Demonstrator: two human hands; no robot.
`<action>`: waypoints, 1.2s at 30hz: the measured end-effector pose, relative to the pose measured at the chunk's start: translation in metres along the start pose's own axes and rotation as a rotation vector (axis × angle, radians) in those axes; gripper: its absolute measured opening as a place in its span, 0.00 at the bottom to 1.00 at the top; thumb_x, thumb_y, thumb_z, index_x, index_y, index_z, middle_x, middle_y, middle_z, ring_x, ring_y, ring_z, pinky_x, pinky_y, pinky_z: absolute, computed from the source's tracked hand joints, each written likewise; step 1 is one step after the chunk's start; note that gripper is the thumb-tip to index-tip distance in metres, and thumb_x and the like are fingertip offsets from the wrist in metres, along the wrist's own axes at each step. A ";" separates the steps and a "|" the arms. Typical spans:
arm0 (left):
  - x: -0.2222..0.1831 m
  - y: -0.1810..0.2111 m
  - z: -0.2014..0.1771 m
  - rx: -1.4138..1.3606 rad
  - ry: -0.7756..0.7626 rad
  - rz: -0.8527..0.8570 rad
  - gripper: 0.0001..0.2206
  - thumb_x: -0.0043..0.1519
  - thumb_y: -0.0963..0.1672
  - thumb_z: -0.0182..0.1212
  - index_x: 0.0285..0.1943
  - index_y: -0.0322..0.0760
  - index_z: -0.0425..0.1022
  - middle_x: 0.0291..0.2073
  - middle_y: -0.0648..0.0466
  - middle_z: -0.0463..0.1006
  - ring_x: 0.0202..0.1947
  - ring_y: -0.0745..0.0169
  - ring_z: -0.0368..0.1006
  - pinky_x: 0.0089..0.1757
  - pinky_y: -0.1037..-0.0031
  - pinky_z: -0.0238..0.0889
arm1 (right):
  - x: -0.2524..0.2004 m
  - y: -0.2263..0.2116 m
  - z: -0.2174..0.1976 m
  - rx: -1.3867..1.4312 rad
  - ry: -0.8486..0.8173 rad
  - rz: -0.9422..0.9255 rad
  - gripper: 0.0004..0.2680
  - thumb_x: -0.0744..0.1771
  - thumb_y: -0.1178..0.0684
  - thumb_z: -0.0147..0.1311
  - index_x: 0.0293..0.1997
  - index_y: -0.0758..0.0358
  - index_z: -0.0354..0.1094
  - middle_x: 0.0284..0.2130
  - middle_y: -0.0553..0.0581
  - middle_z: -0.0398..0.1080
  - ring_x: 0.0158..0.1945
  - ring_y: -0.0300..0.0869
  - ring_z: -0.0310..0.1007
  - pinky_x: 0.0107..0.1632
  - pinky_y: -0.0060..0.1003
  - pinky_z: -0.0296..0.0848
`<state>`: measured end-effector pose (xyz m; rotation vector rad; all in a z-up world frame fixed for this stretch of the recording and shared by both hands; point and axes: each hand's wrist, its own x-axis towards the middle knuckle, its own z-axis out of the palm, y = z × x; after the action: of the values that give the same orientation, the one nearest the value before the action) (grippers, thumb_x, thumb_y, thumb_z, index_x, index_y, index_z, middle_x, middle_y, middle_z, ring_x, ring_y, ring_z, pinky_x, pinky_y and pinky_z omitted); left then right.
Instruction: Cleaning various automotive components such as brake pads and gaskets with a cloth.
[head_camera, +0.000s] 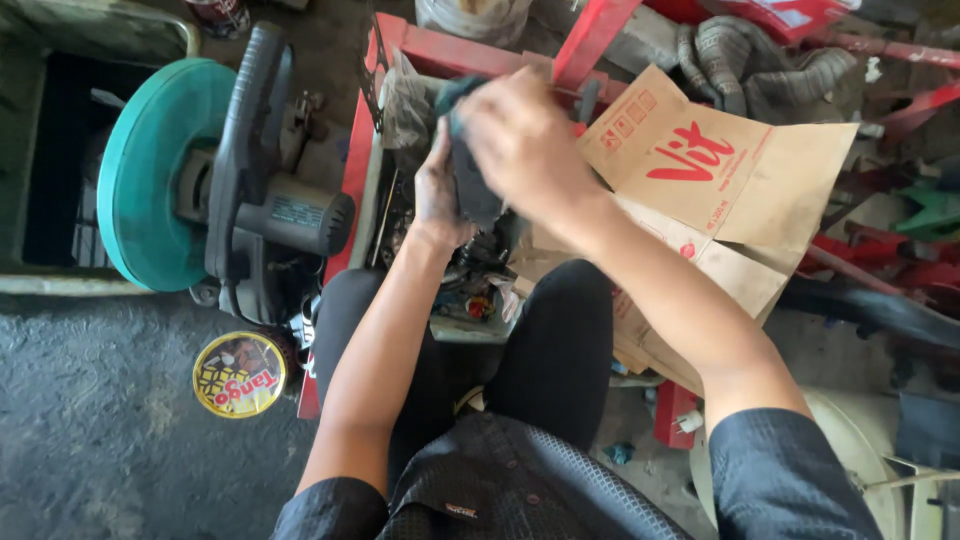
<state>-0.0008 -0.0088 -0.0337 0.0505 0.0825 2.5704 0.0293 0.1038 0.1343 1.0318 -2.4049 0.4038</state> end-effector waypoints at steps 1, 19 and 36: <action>0.000 0.003 0.003 -0.029 -0.031 0.001 0.29 0.73 0.58 0.46 0.67 0.33 0.70 0.61 0.43 0.73 0.59 0.48 0.73 0.62 0.56 0.63 | 0.003 -0.002 0.006 0.024 -0.064 -0.021 0.06 0.67 0.65 0.59 0.46 0.68 0.73 0.44 0.60 0.72 0.51 0.51 0.71 0.54 0.42 0.76; -0.009 0.000 0.030 -0.072 -0.267 0.015 0.30 0.74 0.57 0.42 0.64 0.25 0.71 0.63 0.39 0.74 0.64 0.40 0.70 0.67 0.52 0.60 | -0.032 -0.029 0.008 -0.105 -0.179 -0.167 0.14 0.62 0.61 0.57 0.53 0.70 0.73 0.47 0.59 0.71 0.53 0.50 0.70 0.58 0.41 0.73; -0.002 -0.011 0.016 -0.239 -0.229 -0.002 0.29 0.79 0.56 0.39 0.64 0.23 0.72 0.63 0.35 0.74 0.63 0.37 0.70 0.65 0.51 0.61 | -0.025 -0.034 -0.013 -0.202 -0.082 -0.026 0.10 0.65 0.63 0.58 0.50 0.71 0.74 0.44 0.60 0.71 0.49 0.50 0.69 0.54 0.41 0.74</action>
<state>0.0077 -0.0001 -0.0182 0.2529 -0.3101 2.5344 0.0734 0.1017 0.1339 1.0045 -2.4424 0.1078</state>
